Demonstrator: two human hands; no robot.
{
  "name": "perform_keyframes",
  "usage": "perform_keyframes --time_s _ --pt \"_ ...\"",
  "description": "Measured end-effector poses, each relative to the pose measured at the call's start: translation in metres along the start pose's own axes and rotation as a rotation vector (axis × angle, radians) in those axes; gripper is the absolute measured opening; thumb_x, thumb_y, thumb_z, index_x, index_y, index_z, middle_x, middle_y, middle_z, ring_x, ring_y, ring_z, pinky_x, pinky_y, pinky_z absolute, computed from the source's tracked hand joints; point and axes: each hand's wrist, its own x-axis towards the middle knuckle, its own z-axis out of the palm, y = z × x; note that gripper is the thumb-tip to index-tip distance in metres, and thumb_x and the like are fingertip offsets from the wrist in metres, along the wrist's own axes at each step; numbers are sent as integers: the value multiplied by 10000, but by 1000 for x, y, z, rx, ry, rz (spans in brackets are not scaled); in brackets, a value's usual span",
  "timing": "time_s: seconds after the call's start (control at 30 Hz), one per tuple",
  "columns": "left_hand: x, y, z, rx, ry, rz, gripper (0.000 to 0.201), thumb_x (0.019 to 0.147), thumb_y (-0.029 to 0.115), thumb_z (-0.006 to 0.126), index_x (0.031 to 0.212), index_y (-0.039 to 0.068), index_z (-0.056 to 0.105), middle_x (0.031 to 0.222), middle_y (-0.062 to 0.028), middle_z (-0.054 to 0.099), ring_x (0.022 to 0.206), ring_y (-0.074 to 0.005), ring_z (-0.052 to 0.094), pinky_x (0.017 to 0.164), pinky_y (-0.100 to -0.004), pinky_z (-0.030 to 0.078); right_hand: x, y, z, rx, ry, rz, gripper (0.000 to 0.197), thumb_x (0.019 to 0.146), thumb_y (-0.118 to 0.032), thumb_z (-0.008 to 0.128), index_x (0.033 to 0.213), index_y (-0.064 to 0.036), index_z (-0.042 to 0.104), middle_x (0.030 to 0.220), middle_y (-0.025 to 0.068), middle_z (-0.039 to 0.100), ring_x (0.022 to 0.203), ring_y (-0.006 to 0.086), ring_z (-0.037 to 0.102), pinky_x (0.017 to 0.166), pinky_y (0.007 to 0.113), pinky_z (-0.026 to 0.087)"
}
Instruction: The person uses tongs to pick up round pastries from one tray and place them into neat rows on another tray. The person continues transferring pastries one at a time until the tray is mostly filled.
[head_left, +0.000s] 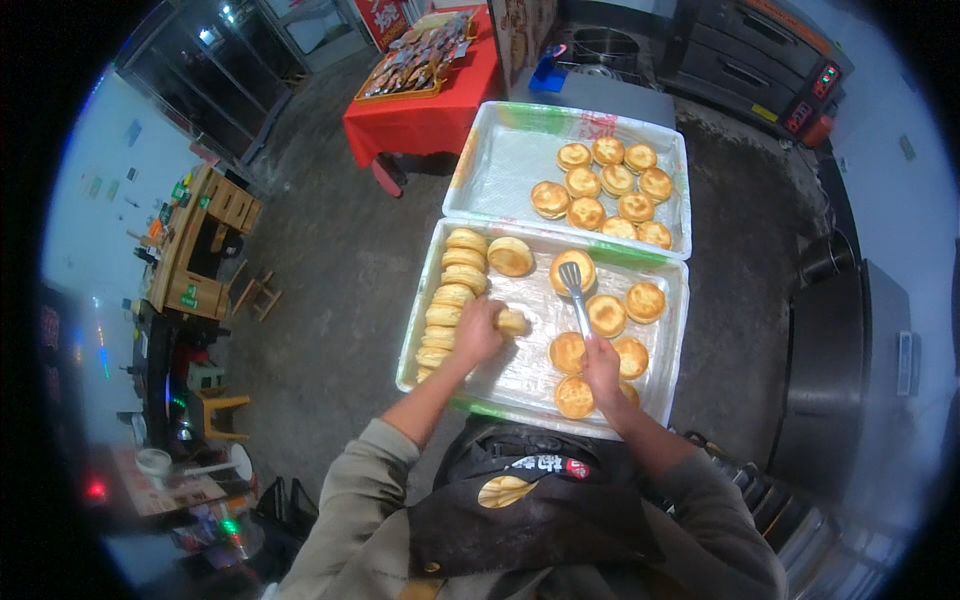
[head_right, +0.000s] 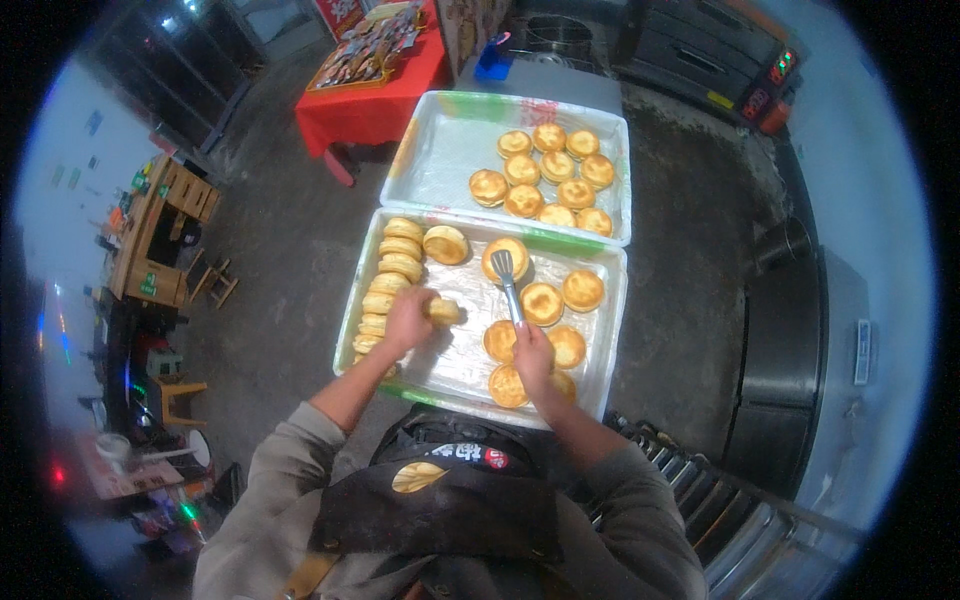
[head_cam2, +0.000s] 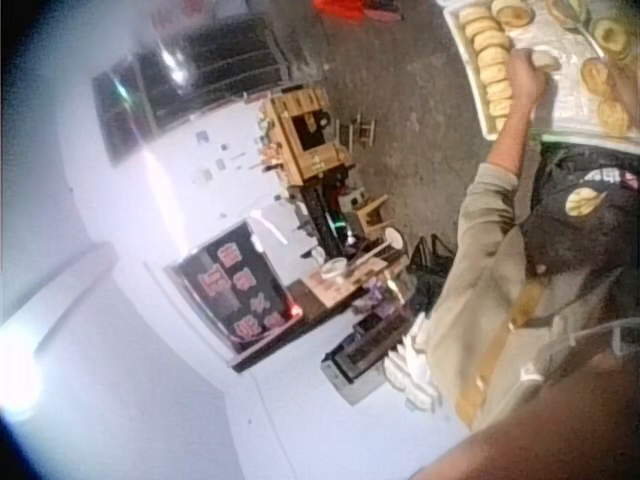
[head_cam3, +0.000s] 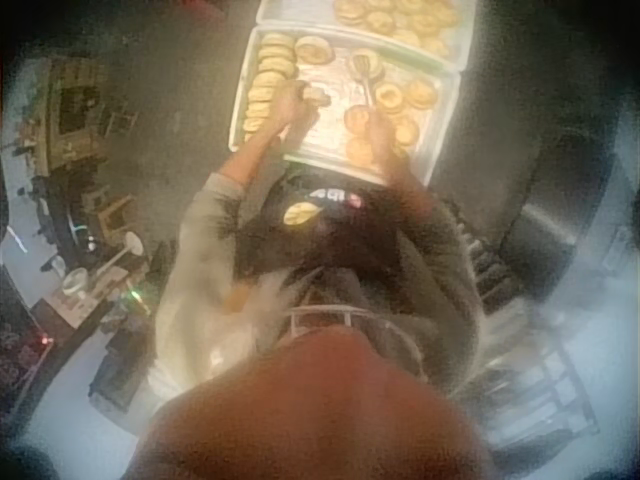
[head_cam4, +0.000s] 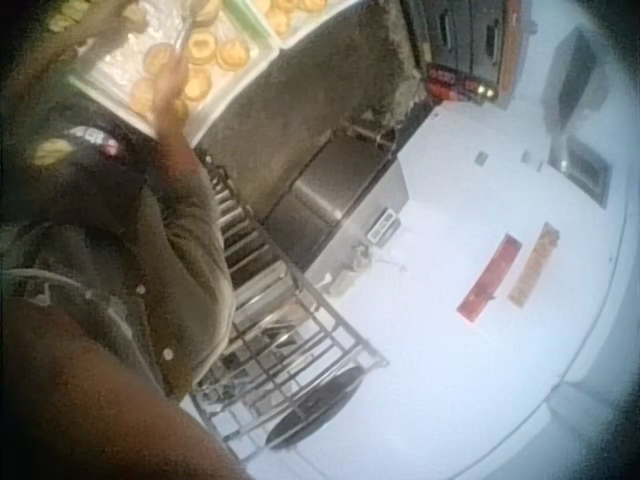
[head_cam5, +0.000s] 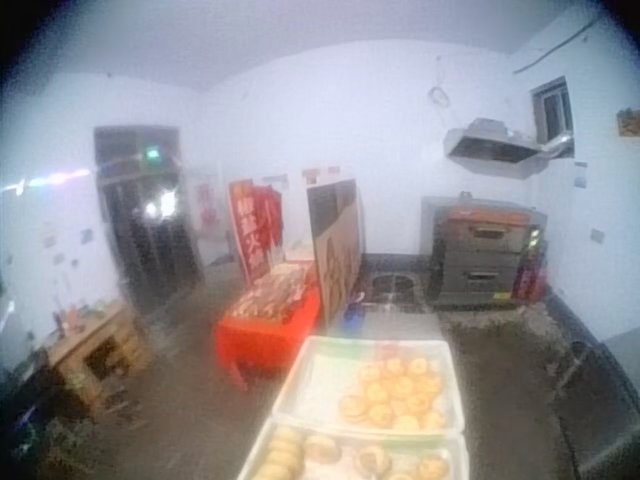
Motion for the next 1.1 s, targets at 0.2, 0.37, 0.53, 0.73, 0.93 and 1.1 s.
perform_keyframes --time_s 0.2,0.37,0.53,0.73,0.93,1.1 --pt "90 3 -17 104 106 231 391 798 -24 701 1169 81 764 1108 -158 703 1106 -403 641 957 -494 554 3 -4 -40 -311 -51 -341 352 1087 -251 718 1347 -14 707 945 64 761 820 171 721 748 331 575" --pt "118 -6 -14 105 -26 349 346 848 19 705 1174 115 769 1125 -139 695 1123 -390 646 963 -486 560 -5 -36 -61 -698 -164 -536 357 1015 -242 790 1320 -64 736 1061 170 802 959 317 787 825 421 599" --pt "128 -13 -21 67 -153 379 316 878 36 713 1182 108 766 1130 -129 692 1126 -383 662 955 -485 569 31 -59 -49 -1138 -341 -806 449 1040 -413 733 1363 -101 707 1093 191 786 958 391 767 804 481 602" --pt "115 -17 -36 -61 -133 337 323 875 -13 733 1185 71 755 1169 -131 709 1082 -389 699 908 -452 594 75 -95 -20 -1432 -536 -886 487 1062 -484 654 1399 -133 653 974 163 738 857 399 740 740 513 590" --pt "56 -13 -31 -280 237 91 166 908 -13 727 1066 36 719 1061 -162 712 908 -359 722 804 -433 590 100 -111 -1 -1557 -673 -870 414 1057 -490 650 1253 -126 651 930 146 727 799 400 738 682 517 586" --pt "-30 10 30 -444 249 -182 81 961 68 723 1019 15 744 832 -103 714 756 -243 712 724 -350 575 116 -121 12 -1365 -625 -1034 417 1049 -483 665 1244 -114 653 924 153 736 828 398 741 695 516 585"
